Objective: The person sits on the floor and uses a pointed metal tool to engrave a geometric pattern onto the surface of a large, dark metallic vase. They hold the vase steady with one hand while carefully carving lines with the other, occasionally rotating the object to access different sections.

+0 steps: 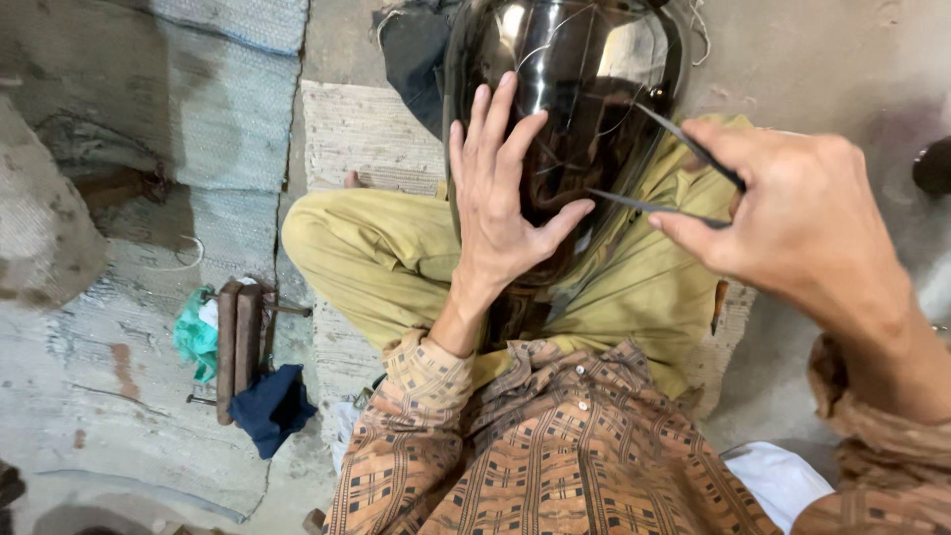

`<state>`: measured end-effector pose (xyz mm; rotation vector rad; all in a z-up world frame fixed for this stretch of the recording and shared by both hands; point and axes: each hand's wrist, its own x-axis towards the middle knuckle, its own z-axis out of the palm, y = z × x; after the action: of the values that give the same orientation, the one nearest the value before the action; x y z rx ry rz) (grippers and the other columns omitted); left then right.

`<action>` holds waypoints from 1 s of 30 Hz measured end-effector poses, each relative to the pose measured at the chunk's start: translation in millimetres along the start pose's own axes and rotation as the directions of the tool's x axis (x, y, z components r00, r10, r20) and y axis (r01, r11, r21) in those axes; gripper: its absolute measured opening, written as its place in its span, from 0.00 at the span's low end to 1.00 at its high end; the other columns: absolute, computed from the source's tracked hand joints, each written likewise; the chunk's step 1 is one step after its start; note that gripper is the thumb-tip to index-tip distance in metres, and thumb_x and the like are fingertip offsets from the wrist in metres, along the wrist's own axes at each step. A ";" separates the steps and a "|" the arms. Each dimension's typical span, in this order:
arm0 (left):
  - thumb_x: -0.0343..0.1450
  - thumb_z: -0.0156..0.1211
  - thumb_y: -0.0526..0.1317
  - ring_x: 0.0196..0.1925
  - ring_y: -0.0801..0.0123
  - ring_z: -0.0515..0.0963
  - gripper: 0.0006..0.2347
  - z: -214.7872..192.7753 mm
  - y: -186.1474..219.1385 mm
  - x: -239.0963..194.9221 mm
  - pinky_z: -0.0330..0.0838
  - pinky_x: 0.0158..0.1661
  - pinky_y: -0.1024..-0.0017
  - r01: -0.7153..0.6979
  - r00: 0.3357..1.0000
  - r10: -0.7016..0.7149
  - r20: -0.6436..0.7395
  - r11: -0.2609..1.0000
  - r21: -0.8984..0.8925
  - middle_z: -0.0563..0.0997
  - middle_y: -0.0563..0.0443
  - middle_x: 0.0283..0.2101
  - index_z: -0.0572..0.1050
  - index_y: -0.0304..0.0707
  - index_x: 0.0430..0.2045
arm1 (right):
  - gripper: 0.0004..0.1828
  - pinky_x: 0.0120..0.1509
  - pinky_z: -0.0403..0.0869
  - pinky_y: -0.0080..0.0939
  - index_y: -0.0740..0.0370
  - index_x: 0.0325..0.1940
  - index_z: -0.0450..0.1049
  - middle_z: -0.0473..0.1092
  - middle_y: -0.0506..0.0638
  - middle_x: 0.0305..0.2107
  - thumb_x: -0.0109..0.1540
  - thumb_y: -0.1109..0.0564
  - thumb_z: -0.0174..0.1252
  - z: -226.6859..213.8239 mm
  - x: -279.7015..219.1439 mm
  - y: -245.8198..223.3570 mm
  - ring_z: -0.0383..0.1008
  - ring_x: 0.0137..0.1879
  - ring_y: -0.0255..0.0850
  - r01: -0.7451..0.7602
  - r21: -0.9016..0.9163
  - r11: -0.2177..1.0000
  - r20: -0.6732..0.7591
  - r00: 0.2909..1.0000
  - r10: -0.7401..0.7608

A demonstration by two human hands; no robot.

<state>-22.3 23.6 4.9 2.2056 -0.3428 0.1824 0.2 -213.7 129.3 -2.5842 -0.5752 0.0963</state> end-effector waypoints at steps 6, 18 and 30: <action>0.63 0.80 0.52 0.80 0.46 0.51 0.39 -1.5 9.7 1.5 0.42 0.76 0.41 0.033 0.999 -0.033 0.004 0.998 0.062 0.54 0.41 0.77 0.63 0.45 0.67 | 0.34 0.28 0.71 0.37 0.66 0.57 0.79 0.78 0.53 0.34 0.49 0.53 0.77 7.2 -17.4 13.0 0.70 0.23 0.37 -0.164 0.051 0.985 0.010 0.986 0.164; 0.62 0.80 0.58 0.80 0.46 0.53 0.40 6.4 8.9 4.3 0.43 0.76 0.45 0.039 0.999 -0.037 -0.031 0.997 0.073 0.55 0.38 0.78 0.64 0.46 0.65 | 0.37 0.27 0.68 0.35 0.63 0.59 0.79 0.76 0.51 0.32 0.47 0.51 0.78 13.1 -24.6 25.0 0.68 0.23 0.35 -0.209 0.088 0.974 0.028 0.978 0.207; 0.63 0.80 0.56 0.80 0.47 0.54 0.39 2.7 9.0 2.0 0.43 0.75 0.47 0.050 0.999 -0.049 -0.024 0.997 0.055 0.57 0.39 0.77 0.63 0.46 0.66 | 0.35 0.25 0.67 0.38 0.61 0.58 0.80 0.73 0.48 0.30 0.48 0.51 0.77 9.3 -15.3 20.2 0.68 0.22 0.38 -0.196 0.059 0.979 0.071 0.979 0.192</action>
<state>-23.1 15.9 10.5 2.2627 -0.2733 0.1916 -7.7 -232.0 111.0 -2.5741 -0.3350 0.2613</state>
